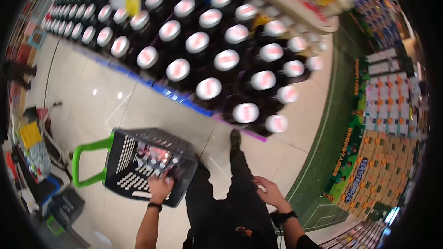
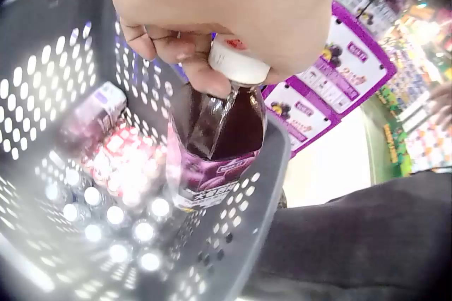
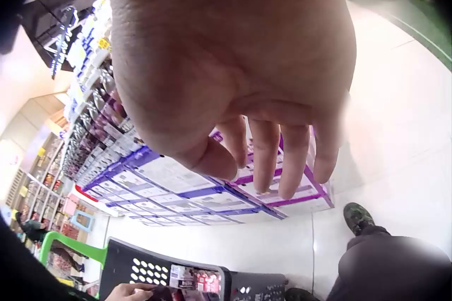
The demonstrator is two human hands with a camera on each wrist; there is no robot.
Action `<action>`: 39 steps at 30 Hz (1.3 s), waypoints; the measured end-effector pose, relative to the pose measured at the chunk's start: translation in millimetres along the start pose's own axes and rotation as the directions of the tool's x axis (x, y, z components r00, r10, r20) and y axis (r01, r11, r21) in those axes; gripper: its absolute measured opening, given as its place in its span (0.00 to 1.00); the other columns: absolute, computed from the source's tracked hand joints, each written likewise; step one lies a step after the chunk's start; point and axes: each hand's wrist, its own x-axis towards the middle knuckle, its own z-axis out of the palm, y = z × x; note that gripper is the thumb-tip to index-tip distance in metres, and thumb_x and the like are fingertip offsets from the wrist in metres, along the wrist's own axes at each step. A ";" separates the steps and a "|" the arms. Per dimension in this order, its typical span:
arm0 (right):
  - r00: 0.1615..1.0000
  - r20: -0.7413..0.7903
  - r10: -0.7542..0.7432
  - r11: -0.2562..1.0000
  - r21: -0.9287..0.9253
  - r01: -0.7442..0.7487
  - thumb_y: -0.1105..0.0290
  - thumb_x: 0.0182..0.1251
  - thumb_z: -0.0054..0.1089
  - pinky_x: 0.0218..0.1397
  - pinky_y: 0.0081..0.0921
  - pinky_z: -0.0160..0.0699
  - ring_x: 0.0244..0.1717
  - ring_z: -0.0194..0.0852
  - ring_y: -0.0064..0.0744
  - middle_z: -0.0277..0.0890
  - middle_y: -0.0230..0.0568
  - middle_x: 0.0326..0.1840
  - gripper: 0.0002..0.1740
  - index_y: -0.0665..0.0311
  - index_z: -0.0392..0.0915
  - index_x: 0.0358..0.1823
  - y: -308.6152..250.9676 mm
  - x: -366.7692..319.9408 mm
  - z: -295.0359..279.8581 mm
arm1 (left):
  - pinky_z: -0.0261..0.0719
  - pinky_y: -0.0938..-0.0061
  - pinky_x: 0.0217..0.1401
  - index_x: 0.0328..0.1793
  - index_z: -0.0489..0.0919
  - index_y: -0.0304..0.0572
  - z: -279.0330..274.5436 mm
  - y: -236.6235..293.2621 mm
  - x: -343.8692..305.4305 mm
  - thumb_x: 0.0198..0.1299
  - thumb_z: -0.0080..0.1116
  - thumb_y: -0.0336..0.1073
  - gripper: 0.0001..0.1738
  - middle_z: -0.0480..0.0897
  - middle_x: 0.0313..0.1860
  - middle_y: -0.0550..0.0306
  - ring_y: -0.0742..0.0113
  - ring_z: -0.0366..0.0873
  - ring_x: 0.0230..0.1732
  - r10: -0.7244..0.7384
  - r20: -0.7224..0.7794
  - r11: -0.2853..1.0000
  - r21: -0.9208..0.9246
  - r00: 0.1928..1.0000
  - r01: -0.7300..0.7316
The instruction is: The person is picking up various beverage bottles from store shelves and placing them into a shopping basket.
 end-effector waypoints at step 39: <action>0.682 -0.376 -0.627 0.765 -0.130 0.631 0.69 0.39 0.82 0.57 0.40 0.81 0.57 0.78 0.53 0.75 0.48 0.57 0.47 0.57 0.68 0.65 -132.7 13.4 -338.6 | 0.75 0.66 0.31 0.42 0.75 0.38 -330.1 643.7 69.0 0.53 0.75 0.45 0.23 0.83 0.26 0.51 0.55 0.81 0.24 0.423 -0.389 0.811 -0.241 0.818 -0.534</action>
